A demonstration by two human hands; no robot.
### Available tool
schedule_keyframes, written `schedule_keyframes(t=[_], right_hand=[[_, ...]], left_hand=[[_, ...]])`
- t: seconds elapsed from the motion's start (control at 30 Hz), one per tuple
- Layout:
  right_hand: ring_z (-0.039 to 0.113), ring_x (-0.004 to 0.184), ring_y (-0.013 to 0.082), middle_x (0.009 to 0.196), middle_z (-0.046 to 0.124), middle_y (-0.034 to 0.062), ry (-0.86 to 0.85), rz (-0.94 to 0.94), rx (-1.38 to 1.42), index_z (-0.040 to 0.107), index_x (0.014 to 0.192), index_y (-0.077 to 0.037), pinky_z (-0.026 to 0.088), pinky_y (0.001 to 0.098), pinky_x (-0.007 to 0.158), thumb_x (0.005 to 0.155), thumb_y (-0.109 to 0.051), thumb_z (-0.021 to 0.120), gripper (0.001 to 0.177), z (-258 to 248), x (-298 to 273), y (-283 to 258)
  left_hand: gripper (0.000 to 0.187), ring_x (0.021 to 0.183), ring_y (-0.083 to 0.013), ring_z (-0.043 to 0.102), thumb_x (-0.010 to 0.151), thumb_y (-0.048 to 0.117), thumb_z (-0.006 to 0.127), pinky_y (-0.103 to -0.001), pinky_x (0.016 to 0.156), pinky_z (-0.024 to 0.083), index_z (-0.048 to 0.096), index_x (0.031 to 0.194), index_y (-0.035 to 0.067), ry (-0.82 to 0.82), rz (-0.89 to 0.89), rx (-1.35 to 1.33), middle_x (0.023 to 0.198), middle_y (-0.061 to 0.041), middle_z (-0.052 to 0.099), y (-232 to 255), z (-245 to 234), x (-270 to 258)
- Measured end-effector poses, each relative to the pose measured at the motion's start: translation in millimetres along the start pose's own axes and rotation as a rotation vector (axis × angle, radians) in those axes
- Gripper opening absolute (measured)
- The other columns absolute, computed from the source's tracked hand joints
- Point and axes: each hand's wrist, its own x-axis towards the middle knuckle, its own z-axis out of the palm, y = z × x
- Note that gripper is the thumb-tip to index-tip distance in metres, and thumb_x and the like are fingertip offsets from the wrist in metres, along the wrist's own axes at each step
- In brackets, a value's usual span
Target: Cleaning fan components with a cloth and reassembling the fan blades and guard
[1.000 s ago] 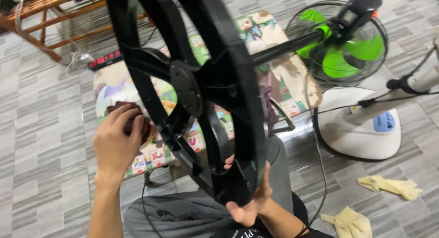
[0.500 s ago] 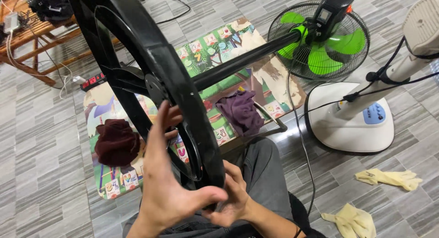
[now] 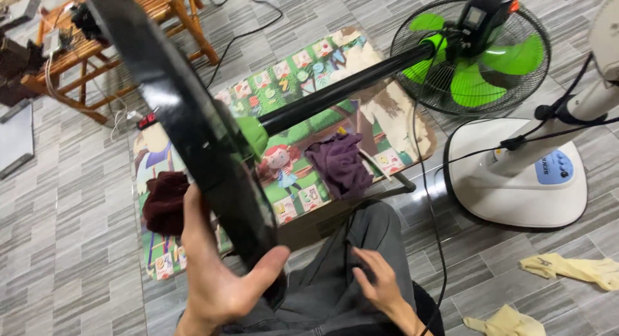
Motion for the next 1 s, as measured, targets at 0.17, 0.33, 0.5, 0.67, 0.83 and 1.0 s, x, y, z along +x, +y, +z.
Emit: schedule_keyframes(t=[0.17,0.33,0.5,0.67,0.83,1.0], right_hand=[[0.068,0.052,0.0087,0.099,0.085,0.0013,0.001,0.402,-0.392,0.081,0.105,-0.016,0.052,0.0186,0.051,0.083,-0.02,0.072,0.024,-64.9,-48.1,62.8],[0.059,0.058,0.0136,0.086,0.077,0.0059,0.281,0.38,-0.502,0.078,0.106,-0.002,0.046,0.0267,0.055,0.086,-0.003,0.073,0.02,-127.2,-19.6,65.4],[0.052,0.062,0.0153,0.089,0.072,0.0117,0.448,0.228,-0.459,0.075,0.116,0.007,0.039,0.0245,0.059,0.099,0.008,0.066,0.02,-143.9,76.4,3.9],[0.065,0.081,0.0235,0.108,0.075,0.0154,0.21,-0.189,-0.577,0.075,0.113,0.0,0.052,0.0333,0.075,0.08,0.0,0.076,0.033,-102.3,149.7,-44.8],[0.06,0.096,0.0267,0.114,0.064,0.0083,-0.1,-0.321,-0.822,0.069,0.124,-0.013,0.051,0.0376,0.083,0.083,-0.027,0.076,0.043,-33.1,211.4,-32.1],[0.066,0.087,0.0254,0.103,0.072,0.0133,-0.036,-0.312,-0.359,0.069,0.111,0.001,0.054,0.0345,0.085,0.089,0.001,0.071,0.022,-21.9,256.9,-61.0]], left_hand=[[0.096,0.097,-0.0278,0.07,0.059,0.02,0.076,-0.037,0.091,0.054,0.038,0.143,-0.005,0.075,-0.104,0.114,0.119,-0.017,0.067,-13.7,2.5,-12.2],[0.099,0.105,-0.027,0.066,0.064,0.019,0.076,-0.037,0.097,0.052,0.031,0.149,-0.002,0.112,-0.135,-0.056,0.127,-0.017,0.061,-27.9,8.6,-26.9],[0.094,0.105,-0.0269,0.067,0.063,0.019,0.074,-0.036,0.098,0.053,0.036,0.147,-0.001,0.088,-0.128,-0.067,0.128,-0.016,0.063,-23.0,5.3,-21.4],[0.083,0.088,-0.0207,0.062,0.064,0.017,0.071,-0.032,0.084,0.053,0.04,0.139,0.001,0.082,-0.155,-0.127,0.109,-0.011,0.063,-17.3,3.1,-7.9],[0.081,0.093,-0.022,0.058,0.069,0.017,0.066,-0.033,0.088,0.05,0.037,0.142,0.0,0.096,-0.146,-0.144,0.113,-0.012,0.06,-12.7,6.6,-6.9],[0.092,0.096,-0.0263,0.064,0.07,0.016,0.065,-0.035,0.092,0.053,0.027,0.15,-0.007,0.071,-0.047,0.018,0.121,-0.018,0.064,-16.3,2.4,-7.4]])
